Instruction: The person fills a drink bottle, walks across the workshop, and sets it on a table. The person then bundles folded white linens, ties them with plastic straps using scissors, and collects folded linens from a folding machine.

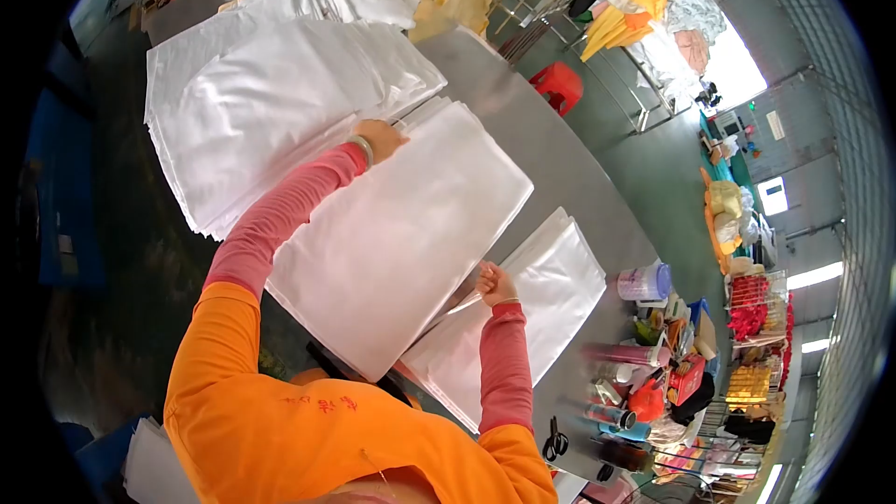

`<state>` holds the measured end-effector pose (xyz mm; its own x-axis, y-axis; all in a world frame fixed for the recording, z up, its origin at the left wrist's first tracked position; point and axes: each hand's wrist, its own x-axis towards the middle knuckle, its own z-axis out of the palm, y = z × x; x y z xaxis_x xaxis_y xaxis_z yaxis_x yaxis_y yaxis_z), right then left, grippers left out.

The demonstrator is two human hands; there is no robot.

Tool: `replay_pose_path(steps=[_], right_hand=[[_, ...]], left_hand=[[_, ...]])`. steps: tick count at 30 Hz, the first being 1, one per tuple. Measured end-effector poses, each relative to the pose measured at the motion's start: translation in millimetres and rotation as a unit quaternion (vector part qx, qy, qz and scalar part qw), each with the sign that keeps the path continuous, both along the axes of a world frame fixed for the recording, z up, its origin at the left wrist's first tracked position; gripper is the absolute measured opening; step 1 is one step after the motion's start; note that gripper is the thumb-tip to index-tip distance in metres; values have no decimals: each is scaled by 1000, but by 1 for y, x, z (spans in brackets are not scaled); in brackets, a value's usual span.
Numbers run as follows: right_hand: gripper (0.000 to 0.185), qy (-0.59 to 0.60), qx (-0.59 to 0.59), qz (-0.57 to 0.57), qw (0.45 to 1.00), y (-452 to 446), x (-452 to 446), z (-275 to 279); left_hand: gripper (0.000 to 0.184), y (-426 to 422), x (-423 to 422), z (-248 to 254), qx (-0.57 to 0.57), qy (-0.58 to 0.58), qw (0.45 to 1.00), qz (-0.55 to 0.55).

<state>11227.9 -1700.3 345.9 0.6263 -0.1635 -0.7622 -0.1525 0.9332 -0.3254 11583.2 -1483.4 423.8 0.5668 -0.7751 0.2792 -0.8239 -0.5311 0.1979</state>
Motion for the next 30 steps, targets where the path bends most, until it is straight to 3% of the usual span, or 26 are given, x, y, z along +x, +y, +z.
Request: replay_pose_path(steps=[2, 4, 5, 8, 11, 14, 17, 21, 25, 26, 28, 30], right_hand=[[24, -47, -30, 43, 998, 4, -12, 4], [27, -52, -40, 45, 997, 5, -20, 8], [29, -53, -46, 43, 997, 5, -27, 9], [28, -64, -41, 56, 996, 3, -42, 4], [27, -39, -73, 69, 994, 7, -57, 2], [23, 18, -174, 102, 979, 21, -68, 19], [21, 30, -234, 96, 967, 30, -78, 28], [18, 27, -328, 107, 938, 32, -66, 50], [23, 24, -483, 182, 856, 44, -39, 57], [23, -4, -584, 212, 784, 47, -33, 47], [27, -80, -791, 225, 564, 52, -26, 38], [28, 28, -702, 302, 645, 56, -25, 43]], left_hand=[[20, -1, -18, -4, -63, -204, 973, -86], [18, -10, -41, -8, -136, -197, 965, -107], [17, -18, -57, -13, -174, -192, 958, -119], [15, -42, -134, -44, -84, 31, 991, -104], [18, -63, -210, -87, -136, 143, 973, -123], [22, -76, -261, -96, -139, 290, 937, -133], [23, -86, -276, -103, -60, 178, 975, -118], [16, -90, -278, -106, -34, 117, 980, -160], [18, -94, -272, -97, 69, 126, 968, -204], [19, -96, -270, -88, 100, 149, 958, -222], [21, -96, -266, -83, 108, 187, 949, -231], [24, -102, -264, -110, 59, 183, 954, -229]])
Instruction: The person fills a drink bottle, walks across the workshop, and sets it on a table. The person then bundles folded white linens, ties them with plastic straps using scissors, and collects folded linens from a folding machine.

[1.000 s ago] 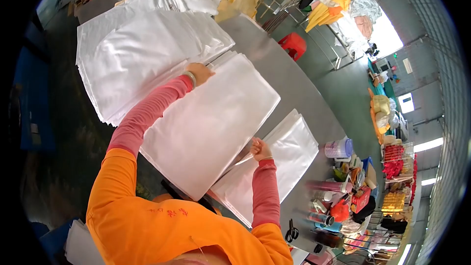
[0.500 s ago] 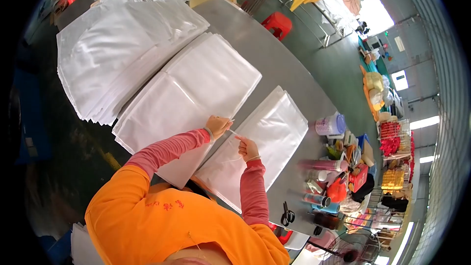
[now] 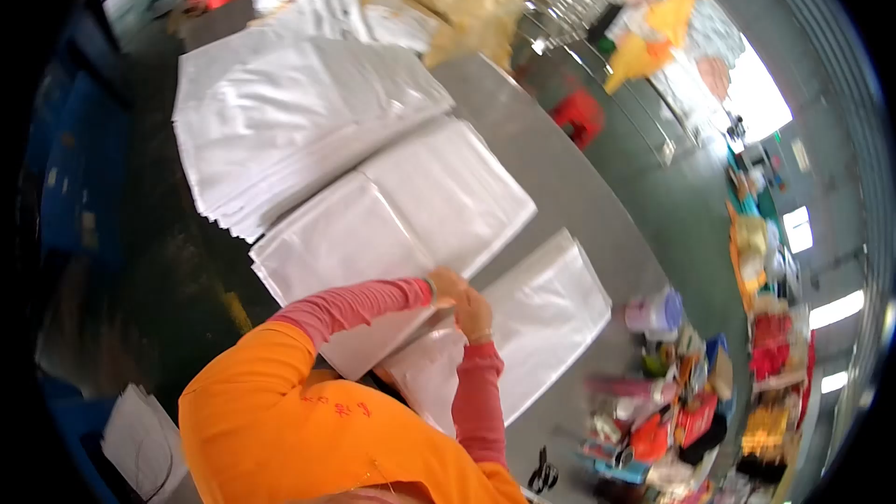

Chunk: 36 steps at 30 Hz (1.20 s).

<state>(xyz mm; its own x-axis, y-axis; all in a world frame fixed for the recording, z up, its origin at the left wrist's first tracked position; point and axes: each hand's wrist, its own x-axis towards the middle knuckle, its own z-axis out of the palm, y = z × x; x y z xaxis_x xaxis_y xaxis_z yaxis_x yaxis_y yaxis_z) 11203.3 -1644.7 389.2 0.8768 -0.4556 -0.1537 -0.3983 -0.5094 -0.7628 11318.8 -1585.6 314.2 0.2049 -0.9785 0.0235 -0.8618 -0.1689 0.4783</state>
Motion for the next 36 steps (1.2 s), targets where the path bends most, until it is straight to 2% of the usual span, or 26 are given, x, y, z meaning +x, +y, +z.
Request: replay_pose_path(steps=[1, 3, 4, 6, 8, 9, 10, 12, 13, 17, 19, 20, 22, 23, 25, 28, 29, 32, 35, 36], right_hand=[[29, -88, -142, -8, 986, 0, 3, -7], [28, -140, -229, -53, 962, -3, 7, -25], [27, -98, -182, -85, 975, -5, 8, -30], [25, -74, -219, -78, 970, -12, 8, -42], [22, -112, -384, 2, 917, -23, 7, -59], [21, -106, -343, -4, 933, -29, 4, -69], [21, -99, -302, -11, 948, -32, 3, -72], [20, -97, -227, -35, 968, -38, 0, -77], [20, -102, -194, -52, 974, -32, -5, -61], [21, -113, -79, -38, 990, -19, -13, -38], [22, -86, 71, -19, 994, -17, -15, -42], [23, -71, 145, -9, 987, -15, -17, -44], [24, -100, 182, -86, 974, -12, -15, -50], [25, -115, 199, -123, 966, -14, -14, -51], [27, -127, 261, -172, 941, -21, -6, -58], [26, -131, 355, -242, 893, -20, 7, -63], [26, -129, 385, -265, 874, -19, 12, -62], [22, -169, 479, -200, 838, -27, 21, -85], [20, -194, 594, -313, 715, -26, 34, -87], [19, -198, 629, -302, 688, -26, 36, -85]], left_hand=[[25, -2, 1, -11, -27, -12, 1000, 0], [29, -8, 0, -14, 21, 20, 999, 44], [26, -5, 2, -23, -43, 10, 999, 20], [21, -1, 7, -34, -167, -11, 985, -40], [29, -1, 11, -20, -101, 38, 994, -29], [33, 1, 10, -12, -67, 64, 995, -24], [35, 2, 11, -3, -26, 31, 999, -17], [31, 0, 23, 0, -40, 32, 998, -43], [30, -3, 28, -1, -46, 33, 997, -57], [22, -19, 48, 7, 115, 121, 985, -47], [19, -26, 54, 11, 172, 159, 971, -51], [17, -19, 52, 24, 138, 143, 979, -53], [12, -5, 46, 46, 68, 110, 990, -58], [11, -7, 46, 44, -25, 9, 994, -104], [9, -9, 42, 39, -205, -190, 941, -189], [12, -4, 42, 31, -306, -223, 894, -239], [12, -4, 43, 29, -315, -211, 898, -225], [10, 0, 45, 29, -323, -190, 910, -177], [8, 5, 48, 38, -287, -197, 929, -127], [9, 7, 50, 41, -265, -200, 936, -118]])
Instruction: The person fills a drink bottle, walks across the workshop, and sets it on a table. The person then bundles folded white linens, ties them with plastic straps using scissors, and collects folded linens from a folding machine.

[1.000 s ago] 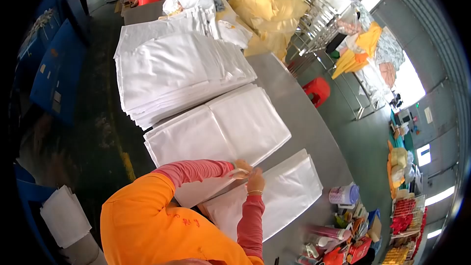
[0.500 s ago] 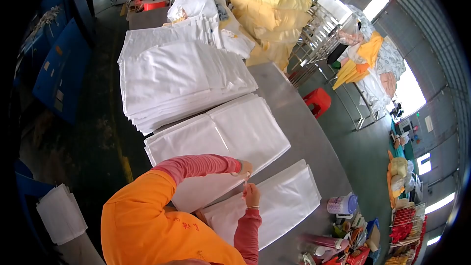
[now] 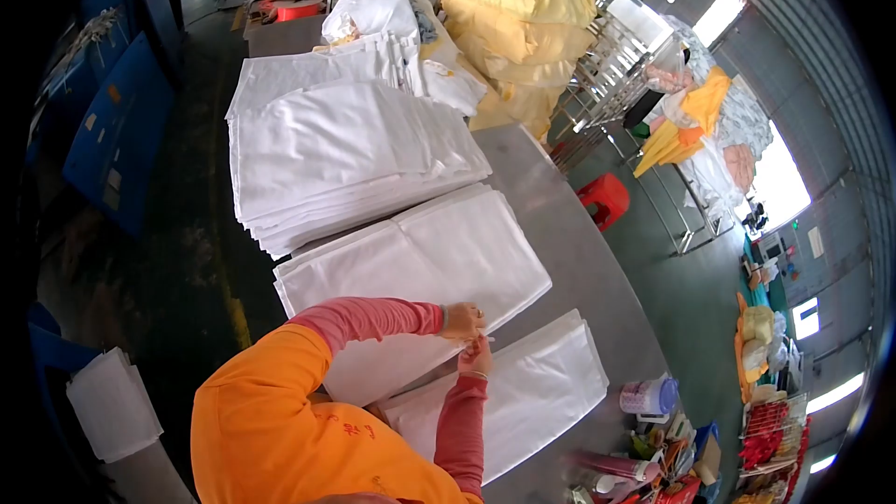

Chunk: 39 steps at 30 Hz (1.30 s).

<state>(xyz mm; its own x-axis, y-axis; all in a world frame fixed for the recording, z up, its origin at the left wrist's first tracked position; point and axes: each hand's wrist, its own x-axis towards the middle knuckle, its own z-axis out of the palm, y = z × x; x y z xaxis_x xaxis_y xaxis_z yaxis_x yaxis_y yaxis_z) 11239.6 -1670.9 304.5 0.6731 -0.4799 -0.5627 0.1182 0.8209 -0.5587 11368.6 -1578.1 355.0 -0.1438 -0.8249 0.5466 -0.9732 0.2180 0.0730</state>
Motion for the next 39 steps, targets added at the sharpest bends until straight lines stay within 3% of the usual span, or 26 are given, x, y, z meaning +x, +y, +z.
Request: replay_pose_path(steps=[2, 5, 10, 13, 15, 17, 20, 25, 29, 32, 35, 39], right_hand=[[18, -52, 75, 8, 996, -7, 2, 2], [17, 1, 148, 19, 989, -30, 11, -13], [16, 121, 118, -46, 985, -39, 17, -52], [18, 43, 38, -35, 998, -30, 9, -25], [6, 43, -242, -3, 969, -19, 3, -21], [16, 55, -537, 35, 841, 0, -1, -5], [42, 87, -686, 90, 716, 34, -8, 47], [46, 87, -669, 81, 733, 31, -7, 42], [39, 116, -622, 110, 766, 17, -3, 28], [33, 35, -630, 64, 773, 16, 2, 28], [36, 110, -782, 26, 613, 28, -1, 51], [21, 105, -818, 20, 565, 24, -1, 39]], left_hand=[[8, 3, 0, -5, 49, 34, 998, 35], [6, 18, 0, -20, 111, 117, 983, 85], [11, 61, 26, -41, 156, 149, 974, 73], [11, 47, 32, -43, 207, 206, 953, 86], [16, 32, 31, -58, 133, 349, 928, 5], [20, 20, 28, -57, 124, 427, 896, -12], [22, 11, 16, -37, 197, 421, 884, 37], [18, -1, 12, -32, 254, 275, 927, 15], [14, -6, 3, -35, 246, 249, 936, 40], [14, -5, 0, -33, 228, 258, 936, 68], [16, -2, 1, -35, 211, 309, 924, 77], [14, -2, 1, -30, 209, 308, 927, 57]])
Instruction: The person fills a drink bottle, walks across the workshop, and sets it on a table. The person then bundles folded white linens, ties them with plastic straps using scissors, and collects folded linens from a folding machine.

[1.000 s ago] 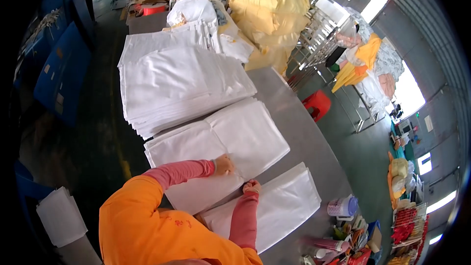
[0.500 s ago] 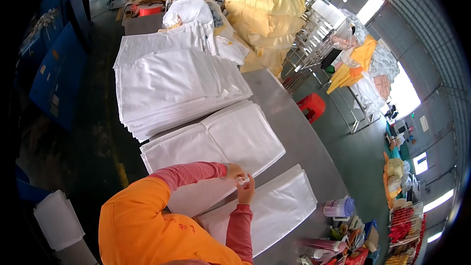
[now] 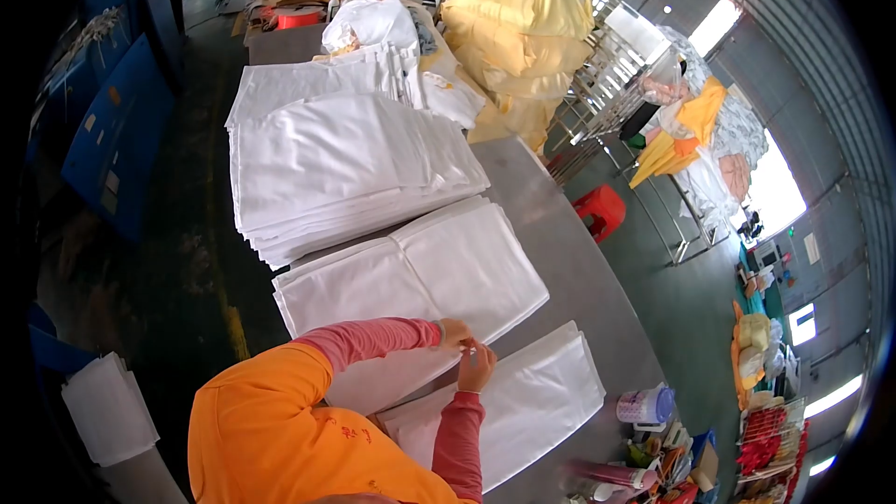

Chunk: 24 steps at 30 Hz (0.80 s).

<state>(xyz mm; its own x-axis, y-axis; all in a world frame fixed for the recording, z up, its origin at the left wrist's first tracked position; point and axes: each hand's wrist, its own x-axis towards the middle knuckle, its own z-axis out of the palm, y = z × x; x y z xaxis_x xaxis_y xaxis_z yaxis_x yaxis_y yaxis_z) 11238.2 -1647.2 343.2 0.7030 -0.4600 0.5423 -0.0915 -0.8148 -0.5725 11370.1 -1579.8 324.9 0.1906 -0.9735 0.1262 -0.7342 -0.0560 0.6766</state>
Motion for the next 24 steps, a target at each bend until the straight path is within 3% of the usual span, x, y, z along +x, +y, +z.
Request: replay_pose_path(steps=[5, 6, 8, 11, 14, 17, 20, 23, 24], right_hand=[[7, 23, -16, -15, 999, -4, 1, 0], [7, -40, 111, -26, 993, -4, 4, -2], [8, -158, 357, -44, 920, -3, 9, -7], [6, -290, 666, -10, 687, -8, 1, -8], [8, -310, 662, -16, 682, -15, -2, -28], [18, -161, 533, 11, 831, -11, -7, -35], [28, -35, 231, -8, 972, -9, -5, -39], [30, -13, 33, -36, 999, -9, 2, -43], [30, 11, 41, -34, 999, -11, 2, -42]], left_hand=[[14, -2, 0, 2, 35, -16, 999, -2], [14, 4, -3, 17, 64, -9, 998, 10], [13, 6, -1, 20, 58, 26, 998, -1], [14, 1, 4, -9, -17, 98, 994, -43], [15, 0, 6, -18, -27, 159, 986, -36], [16, 1, 8, -22, -28, 218, 975, -24], [17, 0, 8, -14, -7, 210, 978, 13], [17, 4, 4, -5, 13, 192, 980, 47], [18, 4, 3, -5, 6, 177, 982, 64]])
